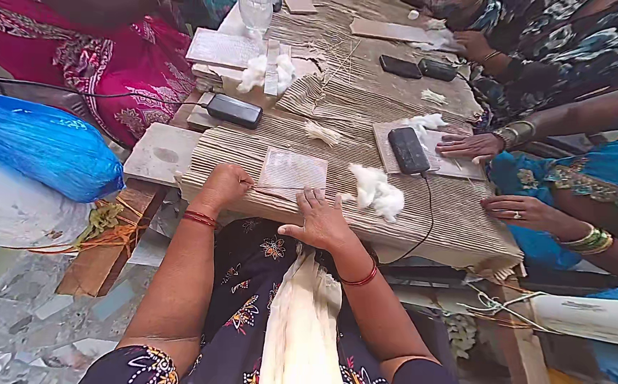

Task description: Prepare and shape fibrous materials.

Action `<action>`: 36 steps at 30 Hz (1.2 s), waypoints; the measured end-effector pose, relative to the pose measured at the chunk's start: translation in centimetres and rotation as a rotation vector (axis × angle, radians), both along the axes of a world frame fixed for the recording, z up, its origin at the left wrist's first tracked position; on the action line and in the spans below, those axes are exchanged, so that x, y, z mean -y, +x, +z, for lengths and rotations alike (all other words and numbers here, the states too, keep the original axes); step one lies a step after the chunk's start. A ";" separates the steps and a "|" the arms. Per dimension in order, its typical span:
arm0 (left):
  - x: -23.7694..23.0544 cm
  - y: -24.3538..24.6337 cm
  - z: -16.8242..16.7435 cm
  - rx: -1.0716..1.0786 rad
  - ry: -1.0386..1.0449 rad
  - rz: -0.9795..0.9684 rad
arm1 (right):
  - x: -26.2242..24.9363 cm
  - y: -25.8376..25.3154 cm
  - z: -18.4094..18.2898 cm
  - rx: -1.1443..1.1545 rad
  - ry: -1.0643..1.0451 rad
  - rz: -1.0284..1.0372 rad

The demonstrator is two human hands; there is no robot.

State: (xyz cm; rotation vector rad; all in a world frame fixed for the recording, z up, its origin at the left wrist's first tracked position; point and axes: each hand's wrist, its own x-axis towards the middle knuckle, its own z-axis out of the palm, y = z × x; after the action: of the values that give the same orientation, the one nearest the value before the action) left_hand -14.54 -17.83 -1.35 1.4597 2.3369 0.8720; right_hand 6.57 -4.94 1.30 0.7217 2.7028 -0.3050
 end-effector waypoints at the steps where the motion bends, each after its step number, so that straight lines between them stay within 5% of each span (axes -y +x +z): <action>1: -0.1 -0.1 0.0 -0.009 0.020 -0.004 | -0.1 0.4 0.7 -0.009 -0.032 -0.012; 5: -0.9 0.4 -0.3 -0.066 0.053 0.087 | -4.4 -1.9 1.5 -0.201 -0.026 -0.058; 10: -1.6 0.9 -0.6 -0.119 0.016 0.089 | -5.7 -7.2 -1.0 -0.126 0.022 -0.043; 15: -0.2 0.1 -0.7 -0.013 -0.010 0.031 | -2.7 -3.6 -2.9 -0.172 0.072 -0.037; 21: 0.8 0.1 -0.4 0.010 0.097 -0.037 | 0.6 0.9 -0.3 -0.013 -0.039 -0.062; 25: -0.1 -0.2 -0.3 0.011 0.101 0.114 | -3.5 -1.7 1.1 -0.234 0.002 -0.050; 28: -0.8 -0.2 -0.5 -0.043 0.018 0.195 | -6.5 -5.9 0.7 -0.181 -0.011 -0.024; 32: -0.8 0.8 -0.7 -0.122 0.035 0.210 | -5.3 -7.5 -1.6 -0.129 0.024 -0.052; 36: -0.8 0.6 -1.4 -0.129 0.043 0.114 | -2.7 -4.0 -3.0 -0.163 0.071 -0.023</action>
State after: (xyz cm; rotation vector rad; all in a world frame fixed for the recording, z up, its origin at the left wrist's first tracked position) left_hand -13.96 -17.00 -2.71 1.4521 2.5317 0.8869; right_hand 2.61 -2.20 -1.75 0.7801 2.8734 -0.2868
